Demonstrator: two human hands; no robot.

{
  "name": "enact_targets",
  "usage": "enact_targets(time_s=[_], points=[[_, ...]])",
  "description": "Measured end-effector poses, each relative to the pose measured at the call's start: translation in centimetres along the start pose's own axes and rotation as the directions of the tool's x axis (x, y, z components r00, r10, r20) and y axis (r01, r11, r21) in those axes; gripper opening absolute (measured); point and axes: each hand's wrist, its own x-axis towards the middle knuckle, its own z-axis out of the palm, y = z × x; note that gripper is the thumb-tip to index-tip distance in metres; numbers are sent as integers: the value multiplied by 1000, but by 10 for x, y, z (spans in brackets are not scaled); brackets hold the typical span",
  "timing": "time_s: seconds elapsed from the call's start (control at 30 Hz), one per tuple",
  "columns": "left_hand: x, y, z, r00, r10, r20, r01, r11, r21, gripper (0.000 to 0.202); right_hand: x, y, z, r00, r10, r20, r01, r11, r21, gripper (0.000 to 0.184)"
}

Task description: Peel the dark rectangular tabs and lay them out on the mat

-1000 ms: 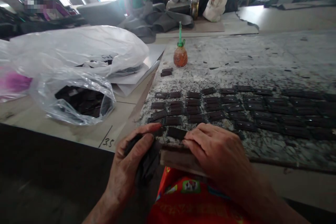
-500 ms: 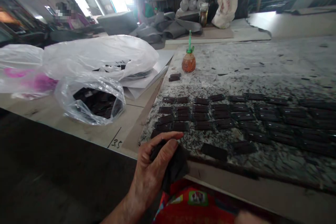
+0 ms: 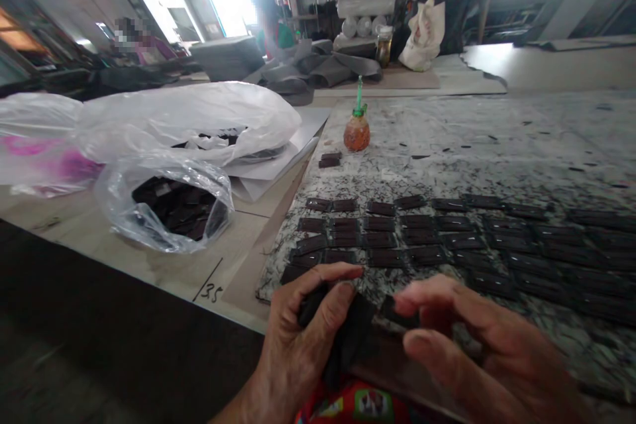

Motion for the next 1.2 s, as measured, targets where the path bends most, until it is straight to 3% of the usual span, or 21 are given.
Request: enact_targets(time_s=[0.1,0.23,0.43,0.53,0.63,0.73,0.83,0.93,1.0,1.2], points=[[2,3,1,990,133,41,-135,990,34,17,15,-2,13,999,45,-9,-44,997,62,25],[7,5,2,973,219,68,-223,973,65,20,18,0,21,997,80,-11,-78,989,124,24],[16,4,-1,951,291,100,-307,924,229,18,2,15,2,944,294,-150,-265,946,186,17],[19,2,-5,914,375,159,-407,847,343,20,-14,27,-13,895,384,-225,-362,922,135,13],[21,-3,-7,834,475,282,-552,716,427,23,-30,35,-23,805,454,-383,-475,879,44,13],[24,-9,-3,705,513,490,-707,565,426,27,-41,35,-22,736,511,-444,-572,820,-5,14],[24,-10,8,536,531,656,-841,402,362,28,-44,32,-17,722,531,-443,-600,800,-18,13],[21,-8,22,434,517,738,-899,304,315,25,-43,31,-14,726,536,-432,-604,796,-28,15],[20,-6,31,411,506,758,-910,271,313,25,-42,31,-14,729,538,-423,-610,791,-45,17],[18,-13,46,398,484,780,-917,241,318,30,-43,37,-14,750,501,-432,-603,786,-135,20]])
